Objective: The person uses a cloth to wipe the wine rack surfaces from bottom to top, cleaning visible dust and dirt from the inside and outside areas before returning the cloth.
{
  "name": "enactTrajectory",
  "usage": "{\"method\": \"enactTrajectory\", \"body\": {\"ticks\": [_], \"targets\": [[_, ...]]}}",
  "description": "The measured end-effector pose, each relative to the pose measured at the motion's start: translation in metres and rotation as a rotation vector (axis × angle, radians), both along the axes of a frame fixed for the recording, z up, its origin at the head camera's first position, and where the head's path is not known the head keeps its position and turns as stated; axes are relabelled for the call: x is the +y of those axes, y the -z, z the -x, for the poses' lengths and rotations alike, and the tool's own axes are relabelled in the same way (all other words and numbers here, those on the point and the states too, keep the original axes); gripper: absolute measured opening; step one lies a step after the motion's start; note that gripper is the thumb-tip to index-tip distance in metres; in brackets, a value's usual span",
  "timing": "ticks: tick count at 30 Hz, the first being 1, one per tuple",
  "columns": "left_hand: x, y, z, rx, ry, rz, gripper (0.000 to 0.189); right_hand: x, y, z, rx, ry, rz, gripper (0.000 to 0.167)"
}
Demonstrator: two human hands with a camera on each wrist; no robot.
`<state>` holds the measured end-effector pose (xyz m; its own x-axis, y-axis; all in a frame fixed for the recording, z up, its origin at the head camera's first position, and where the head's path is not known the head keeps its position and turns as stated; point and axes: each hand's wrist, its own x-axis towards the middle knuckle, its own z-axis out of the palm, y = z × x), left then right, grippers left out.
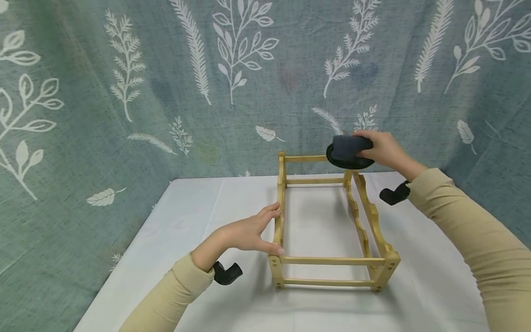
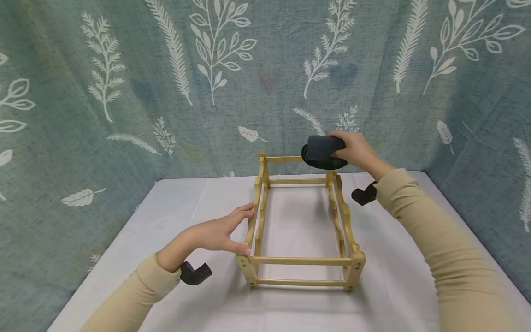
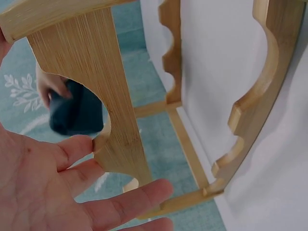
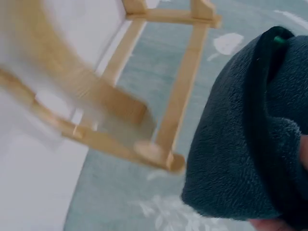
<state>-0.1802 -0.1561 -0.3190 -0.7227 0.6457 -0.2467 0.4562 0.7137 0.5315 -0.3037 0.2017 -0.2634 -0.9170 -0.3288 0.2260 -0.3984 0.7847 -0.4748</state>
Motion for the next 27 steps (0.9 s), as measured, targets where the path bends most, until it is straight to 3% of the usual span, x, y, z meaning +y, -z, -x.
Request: {"method": "enactTrajectory", "body": {"ticks": [3, 6, 13, 16, 19, 24, 27], "targets": [[0.001, 0.002, 0.001, 0.008, 0.001, 0.002, 0.095, 0.027, 0.001, -0.022, -0.029, 0.065, -0.010, 0.053], [0.002, 0.003, 0.001, 0.015, -0.003, 0.000, 0.096, 0.055, 0.015, -0.043, -0.065, 0.131, -0.010, 0.054], [0.003, 0.003, 0.003, 0.024, -0.002, -0.017, 0.095, 0.104, 0.087, -0.081, -0.037, 0.155, -0.135, 0.050], [0.002, 0.004, 0.004, 0.031, -0.006, -0.018, 0.095, 0.112, 0.112, -0.092, -0.055, 0.128, -0.179, 0.048], [0.002, 0.005, 0.004, 0.034, -0.005, -0.022, 0.095, 0.116, 0.127, -0.100, -0.075, 0.084, -0.194, 0.050], [0.004, 0.005, 0.005, 0.025, -0.002, -0.028, 0.094, 0.124, 0.137, -0.107, -0.127, 0.000, -0.172, 0.057], [0.005, 0.004, 0.005, 0.016, -0.001, -0.027, 0.093, 0.129, 0.141, -0.108, -0.173, -0.004, -0.162, 0.064]]}}
